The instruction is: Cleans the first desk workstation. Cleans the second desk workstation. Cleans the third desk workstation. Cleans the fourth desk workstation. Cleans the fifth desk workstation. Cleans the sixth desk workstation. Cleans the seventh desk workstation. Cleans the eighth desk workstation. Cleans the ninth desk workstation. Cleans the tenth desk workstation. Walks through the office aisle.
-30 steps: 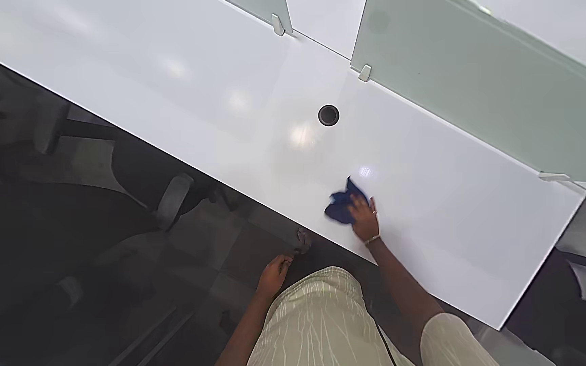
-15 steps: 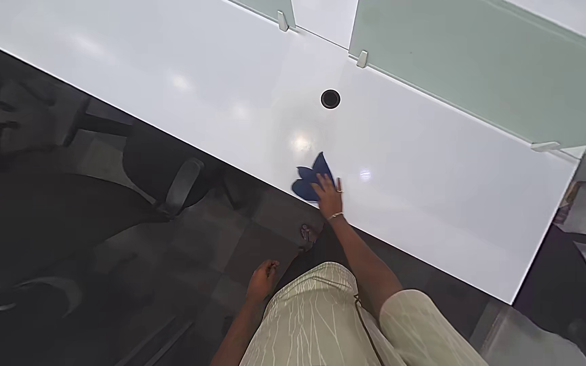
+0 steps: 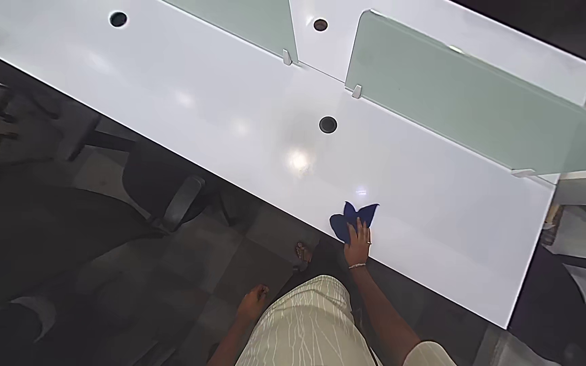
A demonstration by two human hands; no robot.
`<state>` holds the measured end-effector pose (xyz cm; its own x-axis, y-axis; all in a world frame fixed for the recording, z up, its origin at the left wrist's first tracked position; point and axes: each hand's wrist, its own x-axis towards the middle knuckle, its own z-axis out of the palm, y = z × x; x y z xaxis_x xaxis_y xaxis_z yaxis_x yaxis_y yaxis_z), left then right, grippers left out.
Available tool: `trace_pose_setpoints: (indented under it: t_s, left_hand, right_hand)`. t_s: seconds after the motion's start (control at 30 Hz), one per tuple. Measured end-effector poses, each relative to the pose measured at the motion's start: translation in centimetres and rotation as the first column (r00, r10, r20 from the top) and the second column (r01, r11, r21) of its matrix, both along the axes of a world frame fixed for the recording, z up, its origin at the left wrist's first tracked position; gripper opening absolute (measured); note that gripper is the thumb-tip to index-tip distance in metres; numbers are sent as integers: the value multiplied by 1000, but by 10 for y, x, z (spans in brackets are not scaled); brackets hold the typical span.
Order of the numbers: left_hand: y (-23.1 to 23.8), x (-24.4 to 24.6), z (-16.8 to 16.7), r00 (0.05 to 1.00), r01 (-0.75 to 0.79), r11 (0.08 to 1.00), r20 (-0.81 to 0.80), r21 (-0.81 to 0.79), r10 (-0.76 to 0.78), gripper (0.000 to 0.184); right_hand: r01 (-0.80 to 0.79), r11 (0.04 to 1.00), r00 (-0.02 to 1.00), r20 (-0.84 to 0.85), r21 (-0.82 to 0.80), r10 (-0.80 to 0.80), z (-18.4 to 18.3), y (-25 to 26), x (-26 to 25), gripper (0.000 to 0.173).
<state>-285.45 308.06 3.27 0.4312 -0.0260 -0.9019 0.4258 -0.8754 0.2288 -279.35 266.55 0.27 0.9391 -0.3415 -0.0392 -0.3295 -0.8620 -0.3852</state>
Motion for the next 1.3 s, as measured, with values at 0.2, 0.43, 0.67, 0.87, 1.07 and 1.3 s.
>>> trace_pose_setpoints:
  t_s: [0.2,0.43,0.67,0.87,1.07,1.3]
  left_hand:
    - [-24,37,12,994,-104,995,33,-2,104,30]
    - [-69,66,24,948,-298,954,107,-31,300,26]
    - [-94,58,26,897,-417,906,129,-67,423,25]
    - [-96,56,28,903,-422,906,87,-6,421,26]
    - [-100,53,34,855,-490,872,187,-21,485,25]
    - [-103,56,27,901,-424,906,104,-3,422,23]
  right_hand:
    - [-16,1000,1000,-3,6,16,-6,-61,171,48]
    - [-40,991,999,2,129,40,11,-87,407,54]
    - [-286,938,954,-31,195,298,3,7,242,47]
    - [-662,702,729,9,265,684,-1,3,286,57]
    - [-287,936,953,-40,204,301,-1,30,343,50]
    - [-762,531,595,76,372,800,2,23,164,49]
